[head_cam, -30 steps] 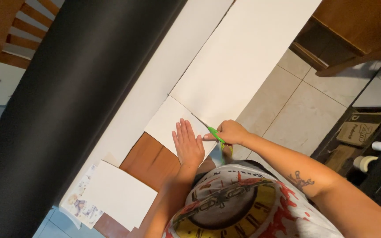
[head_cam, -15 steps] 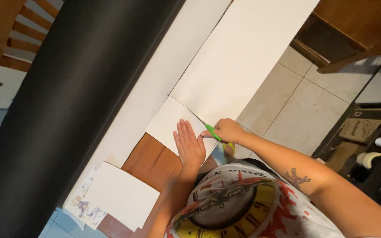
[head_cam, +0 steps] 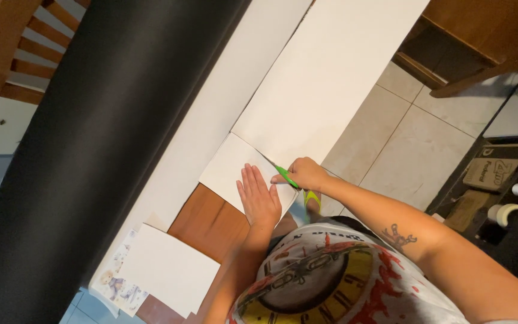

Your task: Cutting a long strip of white paper into smaller rectangular pieces using scissors on a work surface.

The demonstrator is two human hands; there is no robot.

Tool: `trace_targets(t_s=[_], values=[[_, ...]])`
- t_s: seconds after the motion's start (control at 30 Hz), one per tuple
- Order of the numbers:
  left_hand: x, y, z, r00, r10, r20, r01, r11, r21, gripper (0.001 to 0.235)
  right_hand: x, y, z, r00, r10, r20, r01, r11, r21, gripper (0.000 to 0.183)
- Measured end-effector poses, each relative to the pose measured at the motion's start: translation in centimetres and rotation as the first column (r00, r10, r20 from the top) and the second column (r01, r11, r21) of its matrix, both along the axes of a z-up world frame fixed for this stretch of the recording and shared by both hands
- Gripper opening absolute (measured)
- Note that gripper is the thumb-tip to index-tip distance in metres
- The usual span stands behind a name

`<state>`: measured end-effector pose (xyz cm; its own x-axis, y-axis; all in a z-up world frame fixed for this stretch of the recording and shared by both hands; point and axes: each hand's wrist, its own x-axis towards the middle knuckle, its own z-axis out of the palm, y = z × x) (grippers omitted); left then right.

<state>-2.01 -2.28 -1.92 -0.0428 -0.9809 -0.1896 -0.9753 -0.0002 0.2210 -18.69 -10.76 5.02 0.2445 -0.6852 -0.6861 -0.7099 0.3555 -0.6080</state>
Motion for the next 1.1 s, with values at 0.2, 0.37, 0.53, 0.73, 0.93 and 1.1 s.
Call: trace_targets(t_s=[0.2, 0.37, 0.53, 0.73, 0.93, 1.1], values=[[0.1, 0.2, -0.6, 1.0, 0.003, -0.006, -0.003, 0.999, -0.038, 0.069, 0.9, -0.7, 0.9, 0.999, 0.035, -0.029, -0.035, 0.999, -0.01, 0.035], [0.2, 0.2, -0.6, 1.0, 0.008, 0.001, -0.008, 1.0, -0.029, 0.069, 1.3, -1.4, -3.1, 0.998, 0.039, -0.04, -0.041, 0.999, -0.031, 0.037], [0.1, 0.1, -0.2, 1.0, 0.008, 0.005, -0.008, 0.999, -0.036, 0.07, 1.2, -1.1, -4.8, 1.0, -0.008, 0.012, 0.008, 0.999, -0.048, 0.036], [0.0, 0.2, -0.7, 1.0, 0.003, 0.023, -0.002, 0.999, -0.051, 0.071, 2.2, -2.4, 0.3, 0.999, 0.037, -0.033, -0.037, 0.999, -0.004, 0.044], [0.2, 0.3, -0.9, 1.0, -0.008, 0.012, 0.009, 0.994, -0.112, 0.071, 2.2, -2.3, -5.6, 1.0, 0.019, 0.008, -0.019, 0.998, -0.065, 0.045], [0.3, 0.3, -1.0, 1.0, -0.014, 0.006, 0.014, 0.989, -0.145, 0.07, 2.6, -2.7, -4.1, 0.999, -0.001, 0.047, 0.004, 0.997, -0.071, 0.048]])
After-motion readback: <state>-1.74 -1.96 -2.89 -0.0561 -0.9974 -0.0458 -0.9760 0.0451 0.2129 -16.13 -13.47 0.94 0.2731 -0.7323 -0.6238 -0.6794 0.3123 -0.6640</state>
